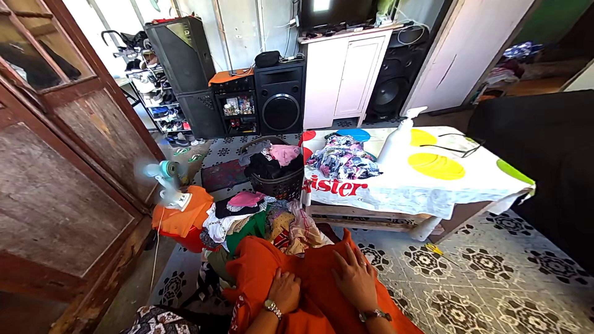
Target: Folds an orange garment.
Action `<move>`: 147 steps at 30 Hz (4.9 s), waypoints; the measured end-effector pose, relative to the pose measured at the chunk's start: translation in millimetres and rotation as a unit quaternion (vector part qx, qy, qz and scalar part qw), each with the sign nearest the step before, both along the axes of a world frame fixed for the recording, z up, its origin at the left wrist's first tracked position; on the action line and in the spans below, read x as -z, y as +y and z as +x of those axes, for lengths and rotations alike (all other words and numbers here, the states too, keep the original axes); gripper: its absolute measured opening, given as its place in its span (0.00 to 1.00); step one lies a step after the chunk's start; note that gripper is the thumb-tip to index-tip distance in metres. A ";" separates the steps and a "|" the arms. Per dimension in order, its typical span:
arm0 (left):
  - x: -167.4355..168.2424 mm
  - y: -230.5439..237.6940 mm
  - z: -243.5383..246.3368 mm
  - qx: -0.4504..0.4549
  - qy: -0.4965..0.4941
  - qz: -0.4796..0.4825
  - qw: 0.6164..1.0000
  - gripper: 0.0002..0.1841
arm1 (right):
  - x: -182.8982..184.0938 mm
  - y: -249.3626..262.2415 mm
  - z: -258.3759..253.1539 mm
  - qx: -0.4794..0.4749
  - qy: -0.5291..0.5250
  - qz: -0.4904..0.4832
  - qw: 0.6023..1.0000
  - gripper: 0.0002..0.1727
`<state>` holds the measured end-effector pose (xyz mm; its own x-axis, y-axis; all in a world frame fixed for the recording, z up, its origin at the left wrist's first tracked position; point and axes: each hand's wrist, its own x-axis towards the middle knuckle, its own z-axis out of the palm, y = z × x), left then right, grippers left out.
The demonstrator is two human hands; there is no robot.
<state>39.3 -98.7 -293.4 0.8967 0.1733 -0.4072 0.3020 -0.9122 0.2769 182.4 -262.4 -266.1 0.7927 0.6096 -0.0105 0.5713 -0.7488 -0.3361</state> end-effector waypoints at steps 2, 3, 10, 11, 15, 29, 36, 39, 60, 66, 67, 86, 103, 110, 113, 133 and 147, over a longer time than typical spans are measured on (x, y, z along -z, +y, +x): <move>-0.2 -0.2 0.1 -0.001 0.000 0.000 1.000 0.21 | -0.2 0.3 0.4 0.000 0.001 -0.004 1.000 0.30; -0.3 -0.1 0.3 -0.001 0.001 0.000 1.000 0.21 | -0.5 0.4 0.6 0.000 0.003 -0.005 1.000 0.30; -1.3 -0.5 0.2 0.001 0.000 0.001 1.000 0.21 | 1.1 0.3 1.1 0.001 -0.004 -0.007 1.000 0.30; -1.1 -0.4 0.3 0.001 0.000 0.001 1.000 0.21 | 1.7 0.4 1.2 0.000 -0.005 -0.006 1.000 0.30; -0.6 -0.1 0.4 0.001 0.003 0.000 1.000 0.21 | 0.7 0.4 0.3 0.002 -0.001 -0.010 1.000 0.30; -1.7 0.0 0.2 0.001 0.002 -0.002 1.000 0.21 | -0.5 -0.1 0.1 0.001 -0.003 -0.006 1.000 0.30; -1.4 0.0 0.5 -0.002 0.003 -0.005 1.000 0.21 | -0.6 -0.2 -0.5 0.000 -0.001 -0.006 1.000 0.30; -1.7 -0.3 0.4 -0.002 0.005 -0.004 1.000 0.21 | -0.2 -0.3 -0.2 0.001 -0.005 -0.007 1.000 0.30; 0.1 -0.1 -0.3 -0.003 0.005 0.001 1.000 0.21 | 1.6 -1.0 -0.6 0.000 -0.011 0.005 1.000 0.29; 0.1 0.0 -0.1 0.001 0.003 0.002 1.000 0.21 | 1.4 -0.8 -0.5 0.002 -0.013 0.006 1.000 0.29; 0.3 0.0 0.0 0.002 0.003 0.003 1.000 0.21 | 1.1 -0.8 -0.5 0.002 -0.014 0.005 1.000 0.29; -16.3 75.6 -89.1 -0.319 -0.331 -0.040 0.887 0.27 | 38.2 -90.9 24.1 0.239 0.362 0.202 0.878 0.38; -1.4 74.3 -136.6 -0.463 -0.319 -0.205 0.801 0.09 | 10.2 -102.5 24.5 0.222 0.307 0.350 0.857 0.11; -29.7 74.7 -133.2 -0.539 -0.472 -0.340 0.608 0.10 | -20.5 -110.2 13.1 0.253 0.294 0.472 0.791 0.09; -43.6 79.2 -143.1 -0.518 -0.501 -0.347 0.600 0.10 | -21.7 -135.7 13.3 0.198 0.267 0.351 0.876 0.08; -86.8 63.0 -102.6 -0.231 -0.291 -0.136 0.918 0.14 | -5.2 -133.8 -5.6 0.244 0.314 0.364 0.842 0.16; -134.8 14.8 -74.1 0.038 -0.539 -0.092 0.837 0.09 | -124.4 -56.0 -72.5 -0.338 0.259 0.187 0.885 0.24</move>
<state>-34.8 -83.9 -158.6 0.7658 0.1231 0.6311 -0.2693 -0.8299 0.4887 109.8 -318.4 -141.6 0.1926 0.9806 0.0363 0.5428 -0.0756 -0.8365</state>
